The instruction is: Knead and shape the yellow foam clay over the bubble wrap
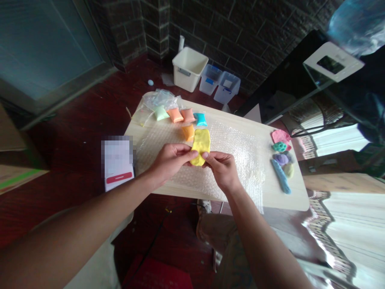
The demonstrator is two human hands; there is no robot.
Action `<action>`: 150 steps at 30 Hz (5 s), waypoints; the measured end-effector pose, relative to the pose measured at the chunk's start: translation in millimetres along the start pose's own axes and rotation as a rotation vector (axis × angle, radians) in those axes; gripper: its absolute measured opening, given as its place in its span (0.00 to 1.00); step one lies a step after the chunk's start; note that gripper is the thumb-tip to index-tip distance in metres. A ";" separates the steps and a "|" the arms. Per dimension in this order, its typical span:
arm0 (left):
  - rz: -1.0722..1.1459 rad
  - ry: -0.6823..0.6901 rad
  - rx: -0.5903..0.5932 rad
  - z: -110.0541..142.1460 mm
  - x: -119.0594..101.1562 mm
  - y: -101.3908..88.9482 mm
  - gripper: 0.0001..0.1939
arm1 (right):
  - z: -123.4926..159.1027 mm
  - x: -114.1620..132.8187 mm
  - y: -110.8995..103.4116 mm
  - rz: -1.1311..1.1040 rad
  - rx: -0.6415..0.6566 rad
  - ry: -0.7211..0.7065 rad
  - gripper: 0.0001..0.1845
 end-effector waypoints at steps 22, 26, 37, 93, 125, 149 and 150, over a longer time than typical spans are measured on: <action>0.002 0.085 -0.068 -2.4 -2.7 -2.8 0.15 | 7.3 6.2 16.6 -0.060 0.117 0.066 0.16; -0.007 0.092 -0.062 -3.7 -3.1 -4.3 0.14 | 6.2 4.3 12.1 -0.039 0.076 0.046 0.16; 0.037 -0.085 0.068 -0.9 8.7 5.0 0.20 | 2.6 5.9 7.2 -0.045 0.008 -0.041 0.14; -0.095 0.059 0.096 -3.5 -1.3 3.5 0.10 | 2.0 14.0 8.0 -0.086 0.222 0.022 0.18; 0.111 -0.041 -0.009 -6.5 5.3 3.1 0.17 | 11.5 -2.0 18.7 0.019 0.415 0.147 0.16; 0.304 -0.074 -0.070 -9.5 -0.4 -4.5 0.20 | 8.3 1.0 31.7 0.106 0.384 0.117 0.18; 0.312 -0.069 -0.068 -10.0 -0.5 -4.9 0.20 | 8.2 2.3 31.6 0.104 0.391 0.119 0.18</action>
Point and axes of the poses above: each hand's wrist, its own z-axis away from the middle knuckle, its own y-axis out of the palm, x = y × z, the point moved 4 cm from there along -z, towards the middle knuckle, and after that the axes turned 15 degrees about -x, right-handed, at the moved point
